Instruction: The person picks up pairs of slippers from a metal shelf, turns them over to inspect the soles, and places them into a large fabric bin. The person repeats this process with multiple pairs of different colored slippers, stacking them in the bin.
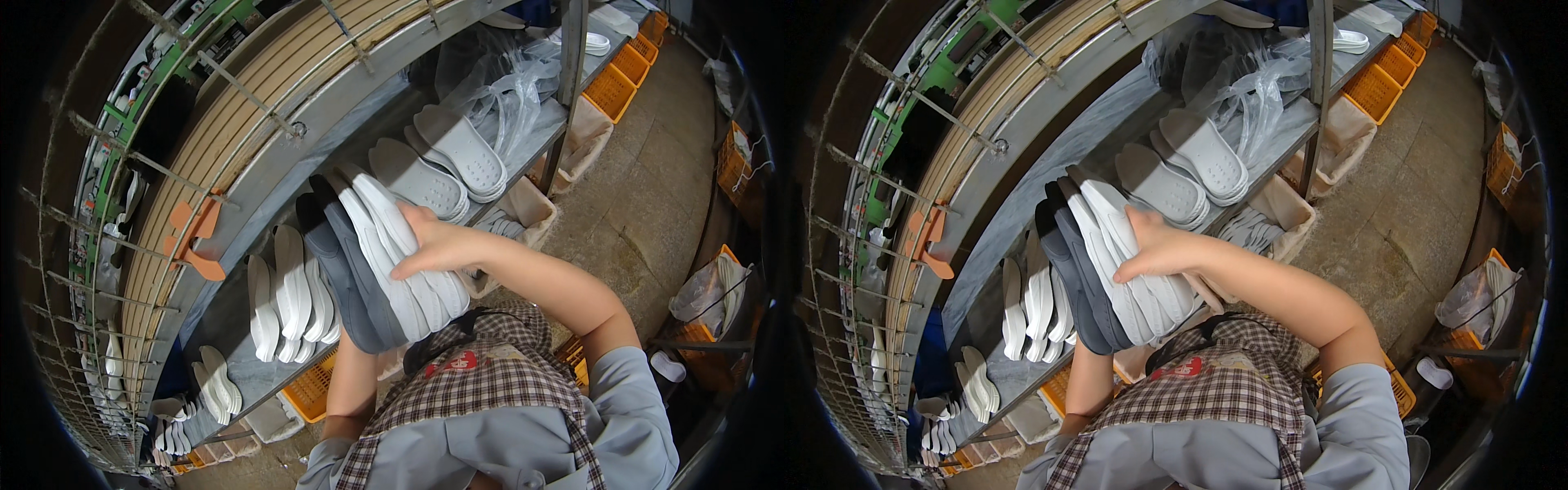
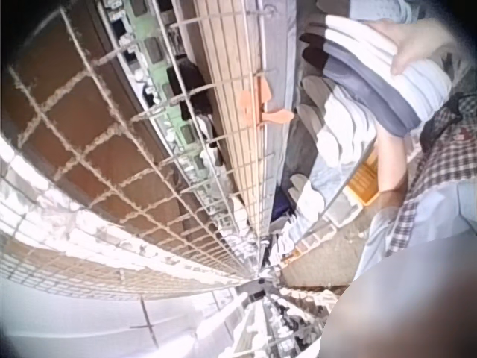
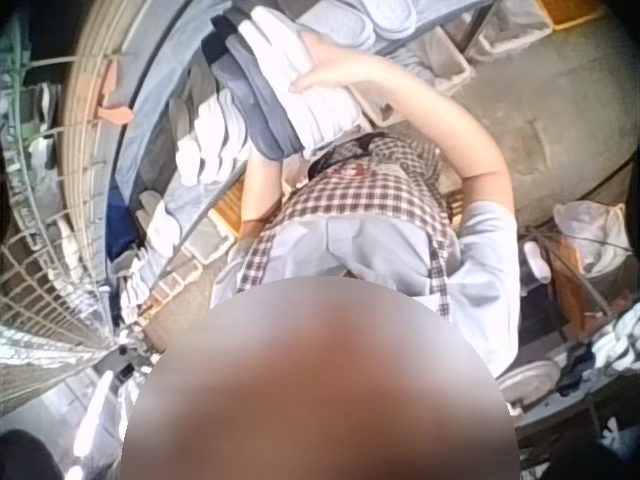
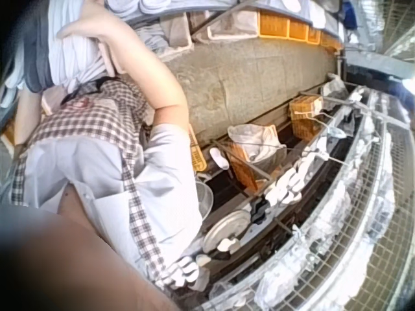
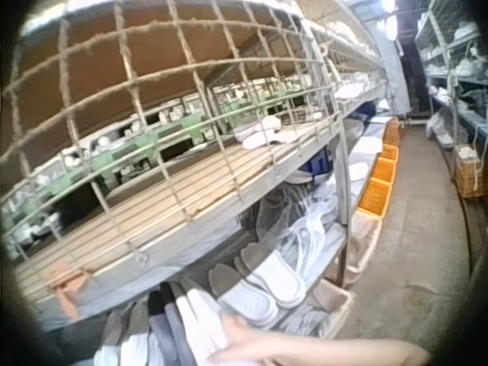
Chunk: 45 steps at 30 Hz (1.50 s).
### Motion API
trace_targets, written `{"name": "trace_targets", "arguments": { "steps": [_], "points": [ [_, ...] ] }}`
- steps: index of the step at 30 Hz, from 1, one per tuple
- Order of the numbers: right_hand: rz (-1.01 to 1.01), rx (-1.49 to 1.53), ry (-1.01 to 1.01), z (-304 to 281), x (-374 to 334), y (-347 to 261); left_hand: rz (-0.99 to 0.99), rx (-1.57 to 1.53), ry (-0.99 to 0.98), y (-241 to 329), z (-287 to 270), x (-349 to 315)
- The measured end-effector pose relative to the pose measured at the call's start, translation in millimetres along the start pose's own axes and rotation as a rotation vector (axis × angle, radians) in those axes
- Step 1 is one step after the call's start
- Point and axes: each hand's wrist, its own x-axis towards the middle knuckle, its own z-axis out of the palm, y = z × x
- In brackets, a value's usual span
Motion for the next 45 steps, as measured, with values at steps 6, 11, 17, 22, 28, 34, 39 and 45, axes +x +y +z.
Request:
{"name": "trace_targets", "arguments": {
  "steps": [6,11,17,22,28,34,39,45],
  "points": [
    [0.002,0.629,-0.099,-20,-12,-13,-0.067,-0.125,-0.116,-7,-14,-7],
    [0.052,0.803,-0.149,-27,-9,-20,-0.038,-0.317,-0.103,-5,-7,-2],
    [0.015,0.854,-0.171,-30,-10,-27,-0.138,-0.773,-0.407,6,-6,3],
    [0.013,0.872,-0.172,-32,-11,-31,-0.073,-0.681,-0.36,8,-1,2],
    [-0.089,0.682,-0.11,-28,-11,-28,-0.006,-0.318,-0.09,17,-5,-9],
    [-0.282,0.213,0.167,-9,-37,-4,-0.153,-0.055,-0.094,5,24,17],
    [-0.171,0.506,0.4,-42,-111,40,-0.218,0.086,-0.192,-12,92,28],
    [-0.012,0.47,0.902,-28,-210,127,-0.565,0.138,-0.323,-136,148,19]
  ]
}}
